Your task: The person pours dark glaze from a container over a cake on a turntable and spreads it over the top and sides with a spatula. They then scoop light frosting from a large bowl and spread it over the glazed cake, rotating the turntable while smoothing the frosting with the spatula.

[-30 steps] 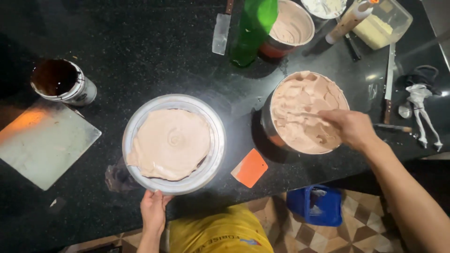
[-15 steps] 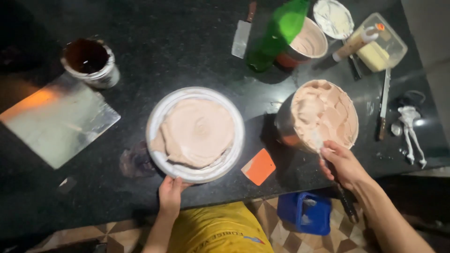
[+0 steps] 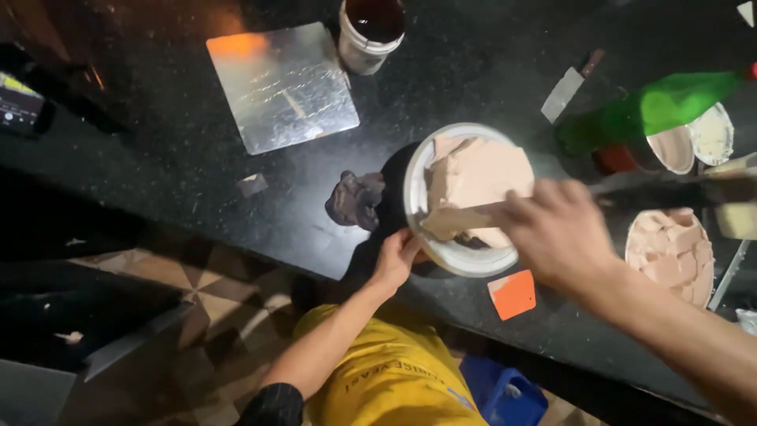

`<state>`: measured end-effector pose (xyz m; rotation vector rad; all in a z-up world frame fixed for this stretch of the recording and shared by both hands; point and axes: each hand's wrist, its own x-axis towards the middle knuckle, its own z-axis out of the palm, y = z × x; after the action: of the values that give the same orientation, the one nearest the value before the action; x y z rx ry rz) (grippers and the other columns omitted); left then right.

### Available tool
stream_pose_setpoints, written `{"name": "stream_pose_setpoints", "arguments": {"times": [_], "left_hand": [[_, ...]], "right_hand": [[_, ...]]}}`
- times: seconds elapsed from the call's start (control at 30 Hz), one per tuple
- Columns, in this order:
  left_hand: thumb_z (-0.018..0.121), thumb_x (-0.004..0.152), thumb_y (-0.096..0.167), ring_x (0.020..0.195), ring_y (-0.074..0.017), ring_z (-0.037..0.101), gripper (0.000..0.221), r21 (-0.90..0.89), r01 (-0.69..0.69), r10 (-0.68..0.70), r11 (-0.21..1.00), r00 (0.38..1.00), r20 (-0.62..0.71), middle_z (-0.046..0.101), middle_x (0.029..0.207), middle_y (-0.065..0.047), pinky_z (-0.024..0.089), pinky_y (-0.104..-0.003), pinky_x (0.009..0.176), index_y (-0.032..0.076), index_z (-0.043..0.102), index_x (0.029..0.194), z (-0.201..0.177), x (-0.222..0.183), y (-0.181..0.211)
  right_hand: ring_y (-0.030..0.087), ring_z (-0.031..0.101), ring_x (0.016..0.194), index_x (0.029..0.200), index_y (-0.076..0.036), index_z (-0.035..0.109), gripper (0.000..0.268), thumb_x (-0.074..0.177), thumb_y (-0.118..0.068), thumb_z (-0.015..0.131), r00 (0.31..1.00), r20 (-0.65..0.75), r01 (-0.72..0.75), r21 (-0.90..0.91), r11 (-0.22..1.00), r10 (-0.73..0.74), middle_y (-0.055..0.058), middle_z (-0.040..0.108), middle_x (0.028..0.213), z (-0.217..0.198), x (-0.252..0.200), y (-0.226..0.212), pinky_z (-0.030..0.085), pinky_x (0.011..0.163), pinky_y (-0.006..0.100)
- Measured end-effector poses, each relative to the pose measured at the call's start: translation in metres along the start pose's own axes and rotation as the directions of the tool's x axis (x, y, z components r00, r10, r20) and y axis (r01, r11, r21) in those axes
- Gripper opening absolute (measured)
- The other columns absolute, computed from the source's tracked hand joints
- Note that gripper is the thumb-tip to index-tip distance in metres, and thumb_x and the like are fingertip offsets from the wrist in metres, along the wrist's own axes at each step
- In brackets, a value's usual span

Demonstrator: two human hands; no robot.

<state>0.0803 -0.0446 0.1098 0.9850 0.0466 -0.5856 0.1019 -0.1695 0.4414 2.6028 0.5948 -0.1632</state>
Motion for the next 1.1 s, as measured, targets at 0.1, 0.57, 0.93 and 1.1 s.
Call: {"name": "stream_pose_setpoints", "arguments": {"times": [0.1,0.57,0.93,1.1], "left_hand": [[0.061,0.102,0.020,0.080,-0.0162,0.072,0.025,-0.001,0.001,-0.001,1.000,0.998,-0.057,0.073,0.090,-0.011,0.061,-0.031,0.071,-0.004,0.066,0.102,-0.004,0.011,-0.016],[0.056,0.106,0.019,0.078,-0.0160,0.070,0.025,-0.133,-0.077,0.073,0.988,0.997,-0.032,0.072,0.095,-0.008,0.064,-0.032,0.069,-0.003,0.065,0.113,-0.018,0.051,-0.075],[0.062,0.104,0.021,0.073,-0.0136,0.064,0.025,0.002,-0.001,0.001,1.000,0.998,-0.062,0.069,0.085,-0.007,0.056,-0.031,0.065,-0.004,0.066,0.104,-0.012,0.033,-0.064],[0.064,0.108,0.020,0.074,-0.0114,0.061,0.024,0.092,-0.096,0.104,0.991,0.991,-0.082,0.070,0.087,-0.005,0.052,-0.027,0.066,-0.003,0.071,0.105,-0.017,0.034,-0.031]], "right_hand": [[0.022,0.058,0.096,0.122,-0.019,0.074,0.045,0.080,-0.027,0.062,0.955,0.202,0.268,-0.281,0.922,-0.216,0.001,0.064,0.111,0.009,0.030,-0.022,0.044,0.073,0.037],[0.023,0.057,0.103,0.091,-0.018,0.073,0.013,0.079,-0.024,0.069,0.743,0.553,0.613,-0.333,0.717,-0.378,0.002,0.061,0.107,-0.014,0.058,-0.038,0.045,0.079,0.036],[0.022,0.058,0.103,0.096,-0.015,0.072,0.019,0.081,-0.027,0.071,0.778,0.491,0.594,-0.375,0.712,-0.391,0.001,0.062,0.101,-0.021,0.076,-0.031,0.044,0.079,0.034],[0.020,0.058,0.090,0.087,-0.014,0.076,0.017,0.083,-0.028,0.069,0.787,0.407,0.605,-0.368,0.706,-0.463,-0.001,0.063,0.086,-0.004,0.053,-0.035,0.044,0.075,0.035]]}}
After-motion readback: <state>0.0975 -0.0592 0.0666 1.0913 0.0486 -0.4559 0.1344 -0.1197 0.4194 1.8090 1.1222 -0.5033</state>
